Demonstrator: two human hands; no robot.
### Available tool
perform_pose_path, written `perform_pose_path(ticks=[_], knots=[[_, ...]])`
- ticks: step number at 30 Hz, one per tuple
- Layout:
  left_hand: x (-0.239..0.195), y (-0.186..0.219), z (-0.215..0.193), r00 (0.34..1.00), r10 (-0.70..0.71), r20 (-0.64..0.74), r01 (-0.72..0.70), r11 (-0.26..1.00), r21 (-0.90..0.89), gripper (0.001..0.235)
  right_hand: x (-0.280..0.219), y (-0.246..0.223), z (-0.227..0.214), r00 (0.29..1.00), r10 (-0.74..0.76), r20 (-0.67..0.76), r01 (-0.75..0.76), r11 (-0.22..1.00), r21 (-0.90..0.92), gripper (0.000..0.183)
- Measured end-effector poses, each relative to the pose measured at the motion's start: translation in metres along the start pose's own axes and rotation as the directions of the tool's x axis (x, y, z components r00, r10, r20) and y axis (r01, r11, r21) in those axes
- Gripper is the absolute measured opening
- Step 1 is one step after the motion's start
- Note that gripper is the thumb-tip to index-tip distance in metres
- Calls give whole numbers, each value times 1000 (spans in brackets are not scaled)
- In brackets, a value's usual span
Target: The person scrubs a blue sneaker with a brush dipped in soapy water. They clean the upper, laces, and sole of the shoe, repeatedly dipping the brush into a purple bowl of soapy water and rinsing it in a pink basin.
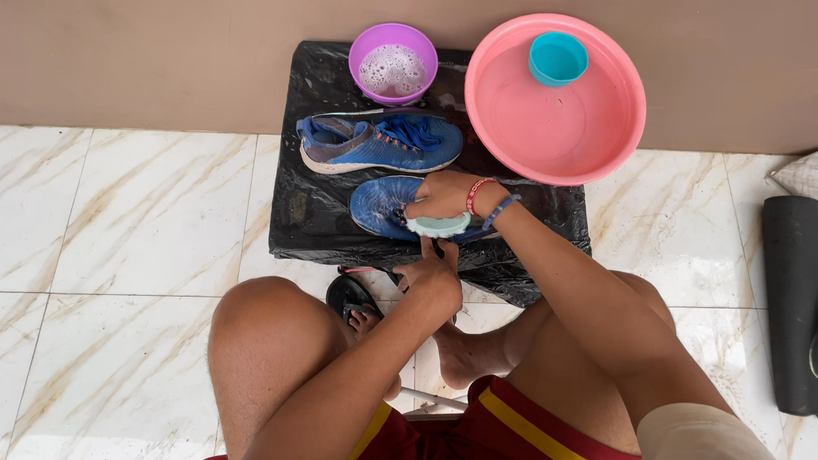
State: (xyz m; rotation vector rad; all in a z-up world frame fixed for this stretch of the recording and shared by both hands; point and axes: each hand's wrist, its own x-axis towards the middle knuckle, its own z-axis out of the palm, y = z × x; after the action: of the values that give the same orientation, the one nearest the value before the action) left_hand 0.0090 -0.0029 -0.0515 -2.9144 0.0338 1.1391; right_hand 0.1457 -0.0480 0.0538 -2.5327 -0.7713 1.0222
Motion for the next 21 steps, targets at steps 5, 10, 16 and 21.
perform_pose_path(ticks=[5, 10, 16, 21], knots=[[-26, -13, -36, 995, 74, -68, -78, 996, -47, 86, -24, 0, -34, 963, -25, -267, 72, 983, 167, 53], [13, -27, -27, 948, 213, -237, -227, 973, -34, 83, -22, 39, -41, 798, 3, -602, 244, 913, 328, 35], [-3, -37, -69, 926, 169, -337, -168, 985, 34, 74, -32, 58, -48, 693, -19, -721, 317, 906, 281, 32], [12, -33, -58, 738, 162, -655, -149, 986, 76, 43, -32, 63, -50, 664, -48, -746, 342, 907, 246, 32]])
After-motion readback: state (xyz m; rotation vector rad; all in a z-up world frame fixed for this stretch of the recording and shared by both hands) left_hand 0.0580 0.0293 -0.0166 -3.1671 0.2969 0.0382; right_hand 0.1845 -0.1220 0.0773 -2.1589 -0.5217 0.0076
